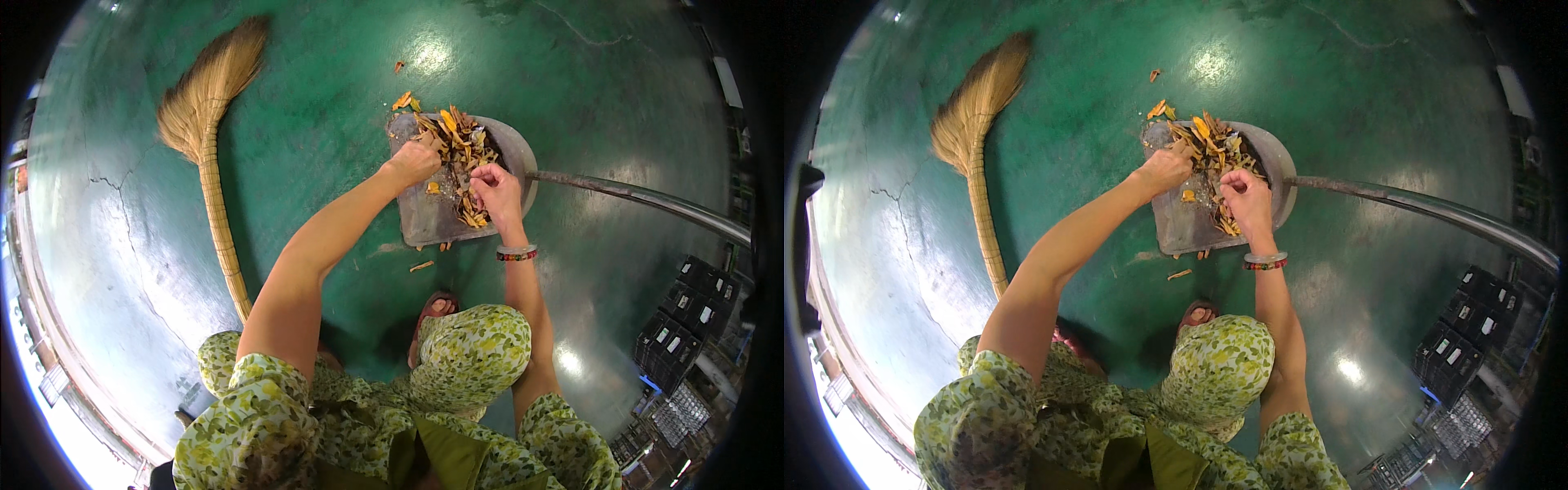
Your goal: The person sweeps scattered debris on a green floor using a broom and a dustpan. They gather the debris into a pile and scoop it into the dustpan, then walk to a trash bin to dispose of the collected waste.
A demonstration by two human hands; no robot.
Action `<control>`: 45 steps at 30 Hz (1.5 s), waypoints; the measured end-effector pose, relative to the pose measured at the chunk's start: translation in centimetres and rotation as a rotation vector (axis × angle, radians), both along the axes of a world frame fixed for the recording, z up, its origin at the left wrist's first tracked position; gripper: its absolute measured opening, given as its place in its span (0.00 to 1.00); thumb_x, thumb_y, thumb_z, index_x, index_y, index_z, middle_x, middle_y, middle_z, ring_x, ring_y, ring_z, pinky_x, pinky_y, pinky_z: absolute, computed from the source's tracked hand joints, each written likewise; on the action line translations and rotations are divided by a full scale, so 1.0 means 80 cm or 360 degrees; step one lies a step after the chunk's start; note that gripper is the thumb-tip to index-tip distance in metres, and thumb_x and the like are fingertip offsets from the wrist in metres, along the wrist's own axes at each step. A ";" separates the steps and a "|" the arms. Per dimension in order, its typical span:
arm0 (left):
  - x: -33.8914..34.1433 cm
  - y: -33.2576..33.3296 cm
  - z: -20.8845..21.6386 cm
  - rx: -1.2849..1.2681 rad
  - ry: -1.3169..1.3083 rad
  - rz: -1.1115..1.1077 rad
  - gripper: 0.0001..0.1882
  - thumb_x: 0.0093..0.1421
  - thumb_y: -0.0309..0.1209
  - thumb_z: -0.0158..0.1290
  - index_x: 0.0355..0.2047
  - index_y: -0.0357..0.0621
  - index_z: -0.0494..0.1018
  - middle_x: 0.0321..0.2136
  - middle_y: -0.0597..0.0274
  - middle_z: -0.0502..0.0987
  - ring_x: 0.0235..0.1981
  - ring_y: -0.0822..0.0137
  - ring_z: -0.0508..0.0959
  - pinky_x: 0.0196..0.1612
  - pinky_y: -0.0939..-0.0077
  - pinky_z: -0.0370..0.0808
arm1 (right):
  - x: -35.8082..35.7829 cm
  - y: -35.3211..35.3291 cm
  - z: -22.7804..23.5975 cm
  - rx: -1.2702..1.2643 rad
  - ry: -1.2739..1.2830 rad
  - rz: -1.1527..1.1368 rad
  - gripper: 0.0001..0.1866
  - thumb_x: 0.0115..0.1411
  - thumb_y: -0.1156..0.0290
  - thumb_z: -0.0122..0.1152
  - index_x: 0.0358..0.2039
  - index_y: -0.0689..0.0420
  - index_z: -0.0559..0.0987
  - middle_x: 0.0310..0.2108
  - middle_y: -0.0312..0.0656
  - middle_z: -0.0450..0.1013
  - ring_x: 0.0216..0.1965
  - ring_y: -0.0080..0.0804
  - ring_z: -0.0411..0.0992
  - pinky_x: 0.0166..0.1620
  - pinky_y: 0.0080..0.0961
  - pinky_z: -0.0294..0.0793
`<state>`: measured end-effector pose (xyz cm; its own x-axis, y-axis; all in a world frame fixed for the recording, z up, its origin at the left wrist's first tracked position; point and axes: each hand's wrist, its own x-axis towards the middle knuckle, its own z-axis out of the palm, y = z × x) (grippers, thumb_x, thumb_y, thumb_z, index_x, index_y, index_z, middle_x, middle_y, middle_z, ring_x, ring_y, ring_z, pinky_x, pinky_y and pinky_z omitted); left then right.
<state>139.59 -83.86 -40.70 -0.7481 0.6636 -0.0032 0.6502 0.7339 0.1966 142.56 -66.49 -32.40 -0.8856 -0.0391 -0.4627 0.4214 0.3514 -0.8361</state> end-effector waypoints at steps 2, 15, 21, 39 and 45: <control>0.002 0.000 0.009 0.0014 -0.0077 0.0135 0.06 0.45 0.28 0.48 0.19 0.39 0.72 0.29 0.57 0.68 0.39 0.60 0.69 0.33 0.74 0.72 | 0.000 -0.003 0.007 -0.0092 0.0048 -0.0044 0.10 0.47 0.81 0.53 0.33 0.62 0.70 0.18 0.34 0.66 0.14 0.16 0.62 0.14 0.13 0.61; 0.007 -0.082 0.089 0.1144 -0.1524 0.0840 0.12 0.46 0.34 0.51 0.26 0.37 0.74 0.23 0.61 0.75 0.27 0.72 0.72 0.32 0.77 0.68 | 0.005 -0.020 -0.007 -0.1378 -0.0709 -0.0264 0.11 0.49 0.82 0.47 0.36 0.60 0.66 0.26 0.42 0.68 0.27 0.30 0.69 0.30 0.22 0.70; 0.003 -0.096 0.141 0.1141 -0.1123 0.0659 0.11 0.46 0.35 0.51 0.24 0.39 0.73 0.22 0.60 0.74 0.25 0.71 0.72 0.30 0.77 0.68 | -0.011 -0.061 0.008 -0.1590 -0.1064 -0.0447 0.12 0.52 0.74 0.46 0.37 0.62 0.66 0.30 0.48 0.68 0.33 0.41 0.68 0.39 0.35 0.69; 0.080 -0.114 0.317 -0.0026 0.0174 0.0465 0.10 0.37 0.24 0.54 0.24 0.40 0.73 0.27 0.58 0.73 0.36 0.59 0.71 0.37 0.72 0.69 | -0.011 -0.179 0.085 -0.1246 -0.0143 0.0511 0.16 0.51 0.66 0.49 0.40 0.60 0.67 0.40 0.43 0.65 0.44 0.34 0.62 0.45 0.31 0.63; 0.101 -0.186 0.371 0.0677 -0.0022 0.0605 0.07 0.43 0.20 0.51 0.26 0.38 0.72 0.23 0.57 0.73 0.28 0.60 0.73 0.31 0.71 0.70 | -0.046 -0.213 0.089 -0.2055 -0.1023 0.0277 0.10 0.57 0.69 0.45 0.31 0.63 0.71 0.29 0.43 0.70 0.32 0.31 0.70 0.40 0.31 0.71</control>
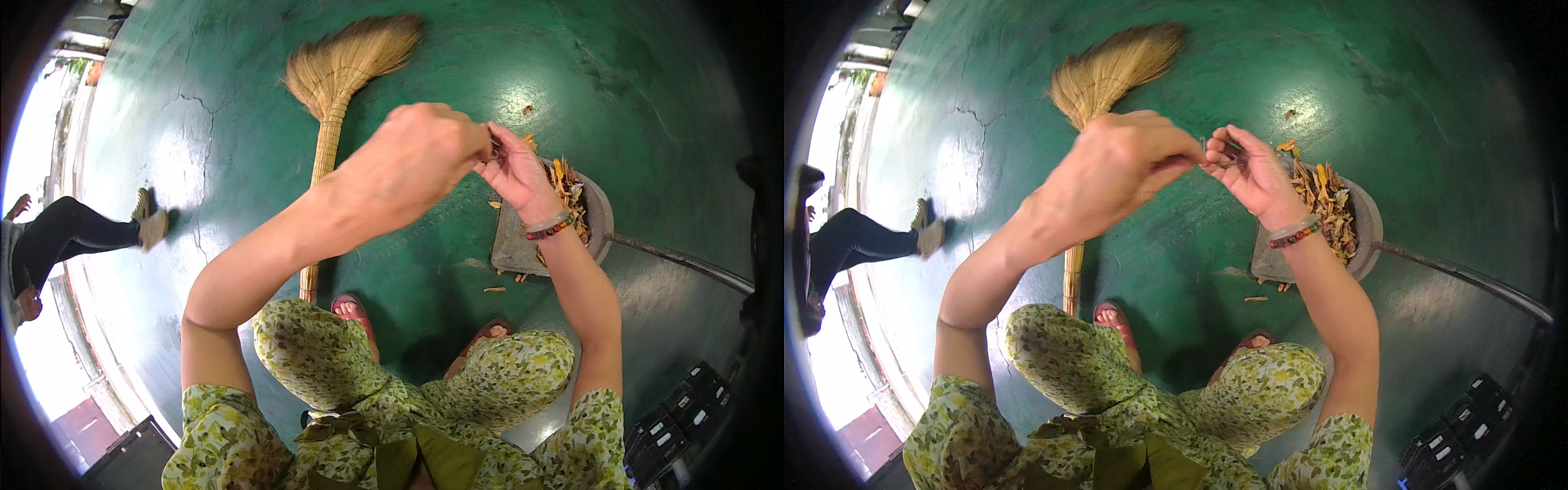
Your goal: The person sweeps scattered debris on a green floor using a broom and a dustpan. They gather the debris into a pile and scoop it into the dustpan, then walk to a trash bin to dispose of the collected waste.
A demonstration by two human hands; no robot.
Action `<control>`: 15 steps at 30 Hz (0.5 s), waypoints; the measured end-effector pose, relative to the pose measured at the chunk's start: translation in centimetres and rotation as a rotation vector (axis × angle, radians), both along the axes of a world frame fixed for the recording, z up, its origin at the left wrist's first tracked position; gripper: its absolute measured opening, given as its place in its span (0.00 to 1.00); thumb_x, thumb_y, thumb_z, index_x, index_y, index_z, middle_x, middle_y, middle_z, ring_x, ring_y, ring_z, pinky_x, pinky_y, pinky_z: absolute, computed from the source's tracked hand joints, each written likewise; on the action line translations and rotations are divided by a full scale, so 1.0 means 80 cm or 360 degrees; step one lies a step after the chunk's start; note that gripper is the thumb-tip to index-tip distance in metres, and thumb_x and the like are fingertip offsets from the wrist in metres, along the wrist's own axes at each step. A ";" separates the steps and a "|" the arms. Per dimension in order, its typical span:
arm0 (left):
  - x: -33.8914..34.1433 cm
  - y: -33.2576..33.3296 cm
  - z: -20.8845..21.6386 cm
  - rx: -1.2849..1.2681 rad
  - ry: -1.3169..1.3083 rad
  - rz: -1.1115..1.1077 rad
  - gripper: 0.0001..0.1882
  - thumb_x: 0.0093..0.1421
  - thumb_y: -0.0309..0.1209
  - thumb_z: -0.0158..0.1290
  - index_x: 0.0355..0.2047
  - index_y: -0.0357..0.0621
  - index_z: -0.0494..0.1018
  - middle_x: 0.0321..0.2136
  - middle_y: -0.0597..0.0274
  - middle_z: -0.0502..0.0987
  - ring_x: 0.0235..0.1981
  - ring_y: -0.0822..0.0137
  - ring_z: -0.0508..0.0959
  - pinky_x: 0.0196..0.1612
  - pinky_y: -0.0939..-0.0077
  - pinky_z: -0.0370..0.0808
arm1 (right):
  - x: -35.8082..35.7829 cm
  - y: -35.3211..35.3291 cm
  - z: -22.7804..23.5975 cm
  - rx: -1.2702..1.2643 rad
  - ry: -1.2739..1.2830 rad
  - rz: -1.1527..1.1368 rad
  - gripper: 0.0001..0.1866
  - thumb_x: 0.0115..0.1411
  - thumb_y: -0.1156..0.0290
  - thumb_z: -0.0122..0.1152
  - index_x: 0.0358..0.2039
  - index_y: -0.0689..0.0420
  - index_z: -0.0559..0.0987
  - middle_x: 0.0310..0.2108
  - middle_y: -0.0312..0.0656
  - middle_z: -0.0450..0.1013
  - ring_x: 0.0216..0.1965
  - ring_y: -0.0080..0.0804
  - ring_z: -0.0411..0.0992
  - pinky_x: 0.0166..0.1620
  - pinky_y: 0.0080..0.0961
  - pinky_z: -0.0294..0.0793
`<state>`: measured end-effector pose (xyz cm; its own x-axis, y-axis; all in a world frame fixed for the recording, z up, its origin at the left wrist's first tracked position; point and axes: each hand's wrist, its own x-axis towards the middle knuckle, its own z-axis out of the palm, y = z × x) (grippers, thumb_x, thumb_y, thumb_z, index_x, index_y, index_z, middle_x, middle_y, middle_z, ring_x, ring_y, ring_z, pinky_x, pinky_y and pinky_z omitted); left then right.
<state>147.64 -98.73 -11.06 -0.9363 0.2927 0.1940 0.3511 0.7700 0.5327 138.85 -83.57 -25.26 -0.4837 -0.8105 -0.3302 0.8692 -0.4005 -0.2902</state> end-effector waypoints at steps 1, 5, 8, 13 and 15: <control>-0.002 -0.003 0.002 0.0046 0.0029 0.0011 0.07 0.44 0.21 0.52 0.27 0.38 0.72 0.23 0.57 0.73 0.27 0.59 0.73 0.30 0.71 0.70 | 0.001 -0.005 -0.001 0.0088 -0.0007 -0.0026 0.10 0.57 0.68 0.45 0.30 0.63 0.71 0.27 0.42 0.69 0.30 0.30 0.69 0.40 0.30 0.71; -0.013 -0.004 0.012 0.0063 0.0206 0.0023 0.08 0.44 0.21 0.52 0.28 0.39 0.72 0.23 0.57 0.72 0.27 0.58 0.72 0.30 0.71 0.70 | 0.009 -0.021 0.019 0.0295 -0.0086 -0.0024 0.11 0.57 0.67 0.44 0.24 0.61 0.69 0.18 0.37 0.64 0.21 0.25 0.64 0.32 0.25 0.68; -0.031 -0.019 0.000 -0.0080 0.0280 0.0084 0.09 0.45 0.21 0.51 0.29 0.41 0.72 0.25 0.56 0.73 0.28 0.56 0.72 0.33 0.69 0.69 | -0.007 0.005 0.051 -0.0014 -0.0033 0.0086 0.13 0.58 0.66 0.42 0.18 0.56 0.64 0.08 0.28 0.48 0.10 0.17 0.46 0.22 0.17 0.56; -0.078 -0.091 -0.158 -0.0355 -0.0565 0.0242 0.12 0.46 0.25 0.51 0.34 0.43 0.72 0.32 0.57 0.72 0.38 0.55 0.70 0.39 0.67 0.68 | 0.004 0.083 0.185 0.0055 0.0127 -0.0297 0.15 0.60 0.66 0.38 0.15 0.51 0.58 0.06 0.27 0.42 0.06 0.17 0.40 0.26 0.18 0.60; -0.082 -0.105 -0.262 -0.0263 -0.0590 0.0218 0.14 0.46 0.26 0.51 0.36 0.45 0.71 0.35 0.57 0.71 0.41 0.56 0.69 0.40 0.67 0.68 | 0.031 0.103 0.188 0.0179 0.0084 -0.0636 0.15 0.60 0.67 0.37 0.16 0.51 0.58 0.06 0.29 0.42 0.06 0.18 0.40 0.32 0.21 0.63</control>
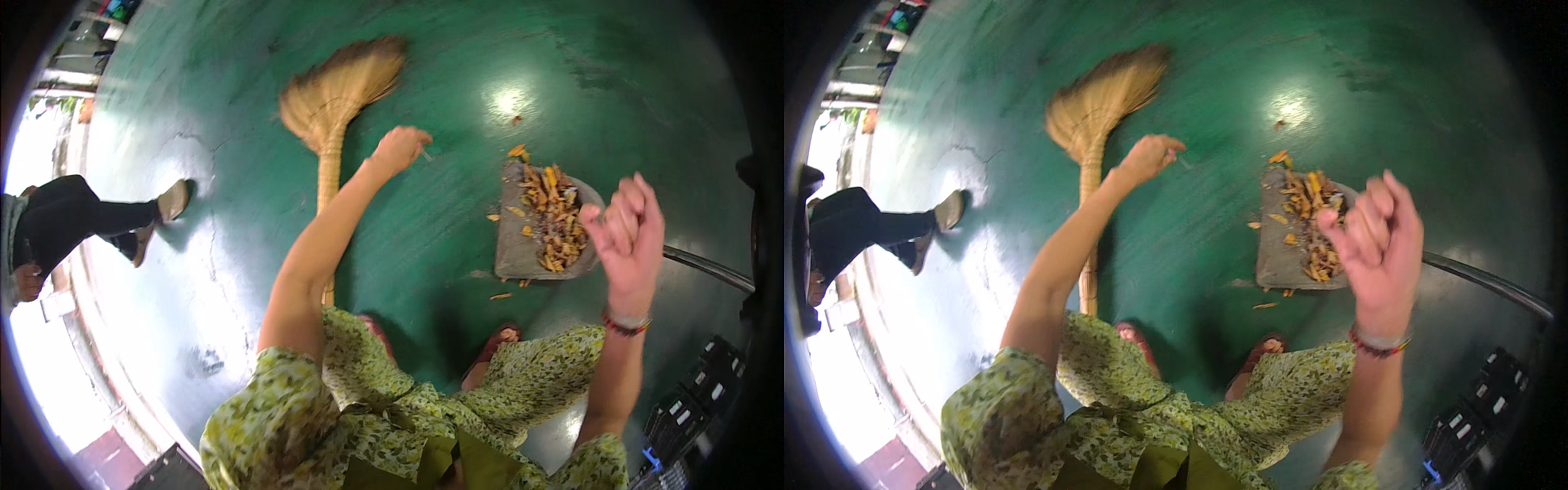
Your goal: The person sweeps scattered debris on a green floor using a broom and a dustpan. They gather the debris into a pile and scoop it into the dustpan, then walk to a trash bin to dispose of the collected waste.
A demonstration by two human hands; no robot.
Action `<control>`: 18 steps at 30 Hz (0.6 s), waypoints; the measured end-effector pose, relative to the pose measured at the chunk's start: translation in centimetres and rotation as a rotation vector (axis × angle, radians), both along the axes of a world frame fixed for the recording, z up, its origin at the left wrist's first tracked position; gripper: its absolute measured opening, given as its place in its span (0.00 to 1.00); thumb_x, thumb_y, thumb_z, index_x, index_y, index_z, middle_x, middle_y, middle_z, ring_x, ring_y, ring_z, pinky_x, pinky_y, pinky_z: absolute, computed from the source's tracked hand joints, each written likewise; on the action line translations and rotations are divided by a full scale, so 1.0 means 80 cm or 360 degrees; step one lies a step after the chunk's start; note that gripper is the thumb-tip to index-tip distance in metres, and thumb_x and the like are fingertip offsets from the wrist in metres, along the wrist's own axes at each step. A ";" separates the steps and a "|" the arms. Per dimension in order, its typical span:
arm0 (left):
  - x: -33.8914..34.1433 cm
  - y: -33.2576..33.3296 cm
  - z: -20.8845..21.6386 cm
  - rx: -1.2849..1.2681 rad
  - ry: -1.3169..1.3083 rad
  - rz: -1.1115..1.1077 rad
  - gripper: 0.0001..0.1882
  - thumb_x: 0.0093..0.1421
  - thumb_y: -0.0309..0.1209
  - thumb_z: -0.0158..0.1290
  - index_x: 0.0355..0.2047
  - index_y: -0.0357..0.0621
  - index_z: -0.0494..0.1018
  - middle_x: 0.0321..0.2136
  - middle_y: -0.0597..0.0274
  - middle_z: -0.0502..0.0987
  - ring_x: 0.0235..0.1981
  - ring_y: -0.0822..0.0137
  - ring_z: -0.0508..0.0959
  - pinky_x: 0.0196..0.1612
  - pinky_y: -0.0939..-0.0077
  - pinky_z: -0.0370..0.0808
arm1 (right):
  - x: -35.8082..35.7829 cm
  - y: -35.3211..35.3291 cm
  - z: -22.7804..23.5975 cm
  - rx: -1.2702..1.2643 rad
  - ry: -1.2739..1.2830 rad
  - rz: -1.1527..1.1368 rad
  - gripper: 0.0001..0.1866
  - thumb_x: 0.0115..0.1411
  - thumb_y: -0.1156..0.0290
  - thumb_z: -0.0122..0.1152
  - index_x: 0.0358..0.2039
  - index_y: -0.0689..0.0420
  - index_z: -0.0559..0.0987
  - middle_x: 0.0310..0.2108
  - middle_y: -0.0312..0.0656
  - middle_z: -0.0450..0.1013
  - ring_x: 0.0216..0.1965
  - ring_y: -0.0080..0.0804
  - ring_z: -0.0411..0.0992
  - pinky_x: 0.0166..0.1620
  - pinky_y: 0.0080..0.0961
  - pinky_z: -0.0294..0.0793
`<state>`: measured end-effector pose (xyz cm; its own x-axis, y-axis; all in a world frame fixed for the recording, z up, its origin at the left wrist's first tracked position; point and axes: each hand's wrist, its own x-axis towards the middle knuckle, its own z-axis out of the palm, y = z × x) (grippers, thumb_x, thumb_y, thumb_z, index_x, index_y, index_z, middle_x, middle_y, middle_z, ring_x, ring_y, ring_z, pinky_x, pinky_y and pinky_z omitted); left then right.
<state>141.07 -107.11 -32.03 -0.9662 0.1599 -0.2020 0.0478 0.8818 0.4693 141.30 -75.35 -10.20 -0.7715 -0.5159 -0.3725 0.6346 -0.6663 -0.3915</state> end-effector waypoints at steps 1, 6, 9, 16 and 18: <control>-0.007 0.007 -0.032 -0.0071 0.0008 0.0011 0.14 0.47 0.26 0.51 0.37 0.46 0.71 0.36 0.57 0.70 0.40 0.57 0.69 0.41 0.67 0.68 | 0.007 0.012 -0.009 0.0078 -0.0017 -0.0174 0.15 0.60 0.67 0.36 0.16 0.51 0.58 0.06 0.29 0.42 0.06 0.18 0.40 0.36 0.22 0.65; -0.001 0.044 -0.127 -0.0314 0.0204 0.0009 0.11 0.44 0.18 0.46 0.30 0.41 0.70 0.32 0.55 0.67 0.39 0.57 0.68 0.39 0.66 0.70 | 0.056 0.071 -0.103 -0.1024 -0.0501 -0.0629 0.14 0.60 0.71 0.34 0.16 0.56 0.57 0.09 0.32 0.44 0.08 0.21 0.43 0.37 0.25 0.66; 0.021 0.040 -0.116 -0.0495 0.0354 -0.0150 0.06 0.46 0.19 0.43 0.27 0.39 0.66 0.30 0.56 0.66 0.37 0.58 0.68 0.37 0.70 0.72 | 0.074 0.052 -0.137 -0.1245 -0.0572 -0.0786 0.12 0.58 0.75 0.35 0.17 0.56 0.59 0.13 0.33 0.50 0.13 0.20 0.49 0.25 0.20 0.63; 0.008 0.063 -0.110 -0.0691 0.0341 0.0032 0.06 0.51 0.26 0.42 0.28 0.37 0.64 0.30 0.53 0.66 0.37 0.56 0.69 0.35 0.66 0.72 | 0.067 -0.023 -0.229 -0.1513 -0.0718 -0.0235 0.09 0.58 0.73 0.39 0.24 0.63 0.65 0.17 0.35 0.54 0.17 0.20 0.54 0.18 0.16 0.55; -0.002 0.081 -0.062 -0.0306 0.0298 0.0103 0.06 0.52 0.27 0.42 0.27 0.36 0.64 0.27 0.52 0.67 0.34 0.54 0.69 0.35 0.65 0.71 | 0.074 -0.034 -0.240 -0.1147 -0.0609 -0.0282 0.10 0.59 0.71 0.40 0.26 0.65 0.66 0.17 0.36 0.54 0.17 0.22 0.54 0.22 0.18 0.56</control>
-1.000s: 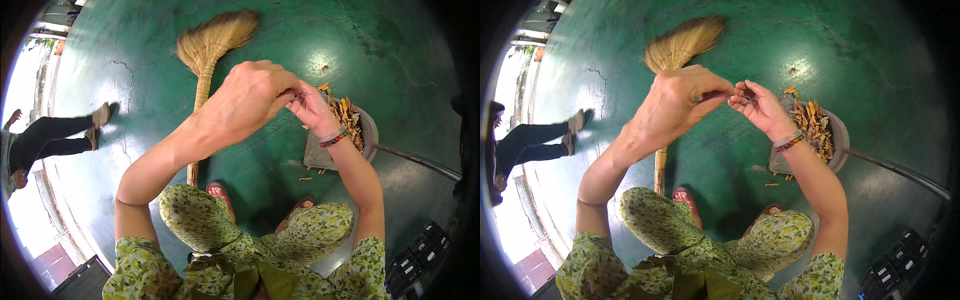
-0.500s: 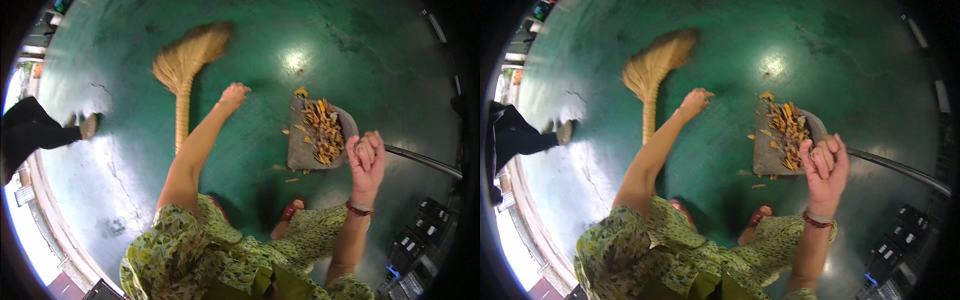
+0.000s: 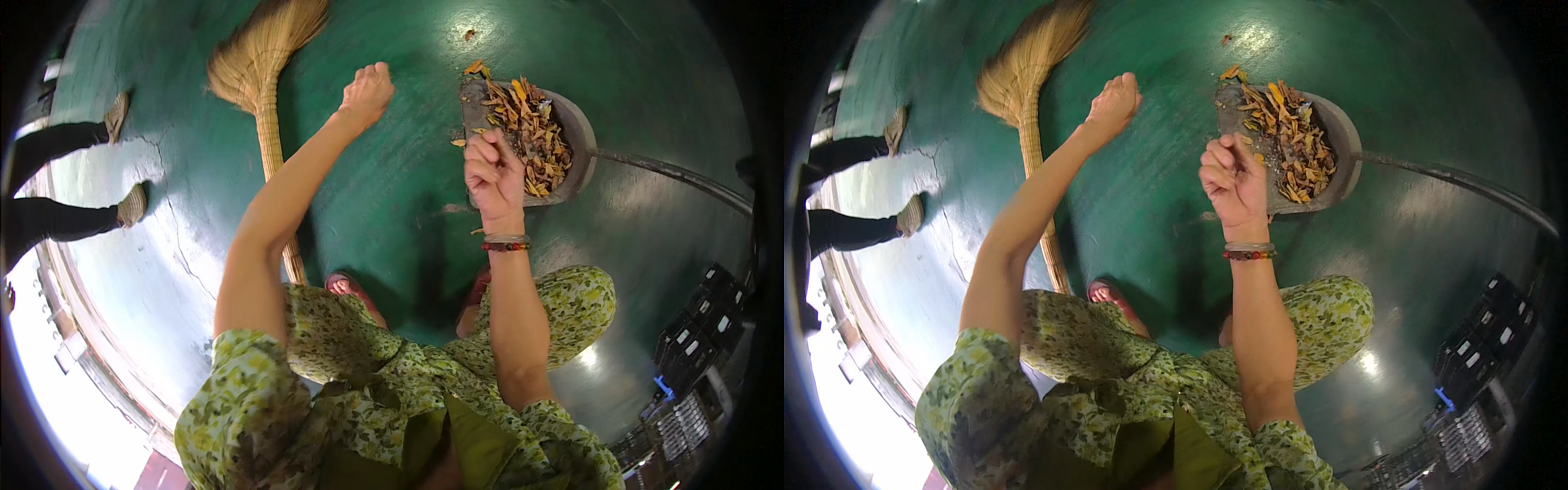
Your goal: The person sweeps scattered debris on a green floor using a broom and a dustpan. They gather the debris into a pile and scoop it into the dustpan, then walk to a trash bin to dispose of the collected waste.
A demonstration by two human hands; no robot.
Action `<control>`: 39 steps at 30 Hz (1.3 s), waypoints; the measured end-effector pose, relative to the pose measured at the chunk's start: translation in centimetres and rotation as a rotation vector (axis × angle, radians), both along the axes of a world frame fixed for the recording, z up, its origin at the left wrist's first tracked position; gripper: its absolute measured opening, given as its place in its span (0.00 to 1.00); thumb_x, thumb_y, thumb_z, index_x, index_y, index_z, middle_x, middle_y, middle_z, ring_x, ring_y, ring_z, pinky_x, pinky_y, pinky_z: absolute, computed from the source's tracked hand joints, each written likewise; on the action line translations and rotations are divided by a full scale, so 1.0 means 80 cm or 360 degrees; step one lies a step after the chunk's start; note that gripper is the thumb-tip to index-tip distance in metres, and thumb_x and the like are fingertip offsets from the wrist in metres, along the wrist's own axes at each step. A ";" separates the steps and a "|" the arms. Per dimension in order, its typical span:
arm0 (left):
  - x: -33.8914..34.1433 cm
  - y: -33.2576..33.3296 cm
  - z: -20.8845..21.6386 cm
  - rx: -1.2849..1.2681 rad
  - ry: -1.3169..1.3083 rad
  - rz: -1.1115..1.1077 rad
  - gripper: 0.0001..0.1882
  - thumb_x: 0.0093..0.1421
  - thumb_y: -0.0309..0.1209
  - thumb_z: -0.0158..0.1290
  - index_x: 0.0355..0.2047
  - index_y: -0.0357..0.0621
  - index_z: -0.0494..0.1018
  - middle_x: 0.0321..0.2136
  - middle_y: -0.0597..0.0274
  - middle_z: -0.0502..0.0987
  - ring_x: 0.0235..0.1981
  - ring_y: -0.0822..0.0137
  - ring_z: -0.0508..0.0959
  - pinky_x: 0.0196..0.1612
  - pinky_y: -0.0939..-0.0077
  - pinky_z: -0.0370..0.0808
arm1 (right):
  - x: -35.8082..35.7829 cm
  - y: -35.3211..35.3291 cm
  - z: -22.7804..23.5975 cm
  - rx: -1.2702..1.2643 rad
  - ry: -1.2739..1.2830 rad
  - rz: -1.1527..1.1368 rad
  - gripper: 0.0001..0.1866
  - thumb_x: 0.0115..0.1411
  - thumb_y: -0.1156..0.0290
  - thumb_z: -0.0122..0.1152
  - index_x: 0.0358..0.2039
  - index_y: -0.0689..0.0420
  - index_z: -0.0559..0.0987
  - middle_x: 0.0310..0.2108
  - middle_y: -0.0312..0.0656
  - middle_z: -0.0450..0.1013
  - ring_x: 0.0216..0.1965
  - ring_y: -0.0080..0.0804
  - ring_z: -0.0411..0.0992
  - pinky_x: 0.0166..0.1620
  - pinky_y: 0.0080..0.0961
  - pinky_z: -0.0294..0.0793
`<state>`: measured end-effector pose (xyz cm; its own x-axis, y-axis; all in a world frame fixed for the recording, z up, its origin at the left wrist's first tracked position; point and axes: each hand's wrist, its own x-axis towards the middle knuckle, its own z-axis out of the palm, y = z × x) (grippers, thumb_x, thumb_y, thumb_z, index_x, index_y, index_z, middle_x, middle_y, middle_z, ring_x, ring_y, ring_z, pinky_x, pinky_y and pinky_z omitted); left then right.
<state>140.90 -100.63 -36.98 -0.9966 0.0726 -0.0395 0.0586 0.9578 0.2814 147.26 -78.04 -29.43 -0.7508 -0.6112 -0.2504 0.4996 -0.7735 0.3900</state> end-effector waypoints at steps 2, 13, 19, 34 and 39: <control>-0.010 0.029 0.073 0.0273 0.0009 -0.0234 0.07 0.53 0.28 0.42 0.26 0.36 0.63 0.25 0.50 0.68 0.31 0.51 0.70 0.34 0.64 0.69 | 0.004 -0.002 -0.020 0.0131 0.0129 -0.0032 0.16 0.60 0.65 0.39 0.30 0.67 0.68 0.21 0.41 0.61 0.21 0.28 0.59 0.32 0.23 0.62; 0.076 0.088 0.280 0.0037 0.0147 -0.1142 0.12 0.44 0.20 0.47 0.32 0.37 0.67 0.31 0.55 0.71 0.39 0.56 0.70 0.38 0.70 0.69 | -0.015 -0.049 0.042 0.0908 0.0054 0.0352 0.18 0.60 0.59 0.35 0.30 0.58 0.71 0.26 0.39 0.71 0.32 0.31 0.68 0.41 0.32 0.65; 0.103 0.028 0.356 0.0621 0.0333 -0.0371 0.11 0.45 0.20 0.51 0.32 0.39 0.71 0.35 0.57 0.71 0.37 0.59 0.71 0.38 0.71 0.68 | -0.066 0.004 0.161 0.0928 0.0725 0.0583 0.19 0.57 0.61 0.46 0.11 0.50 0.61 0.06 0.24 0.45 0.08 0.15 0.43 0.38 0.26 0.65; 0.176 -0.032 0.258 0.0378 -0.0484 0.0380 0.12 0.50 0.23 0.47 0.37 0.39 0.70 0.40 0.51 0.67 0.41 0.53 0.68 0.43 0.68 0.65 | -0.054 0.103 0.181 0.0518 0.0455 0.0200 0.17 0.61 0.63 0.37 0.19 0.60 0.62 0.13 0.31 0.50 0.12 0.14 0.48 0.06 0.08 0.40; 0.195 -0.021 0.224 0.0378 -0.0751 0.0343 0.13 0.51 0.22 0.45 0.39 0.36 0.67 0.41 0.48 0.66 0.43 0.51 0.66 0.43 0.63 0.64 | -0.045 0.099 0.188 0.0634 0.0466 0.0283 0.17 0.61 0.62 0.37 0.20 0.58 0.63 0.13 0.31 0.50 0.14 0.13 0.48 0.07 0.08 0.40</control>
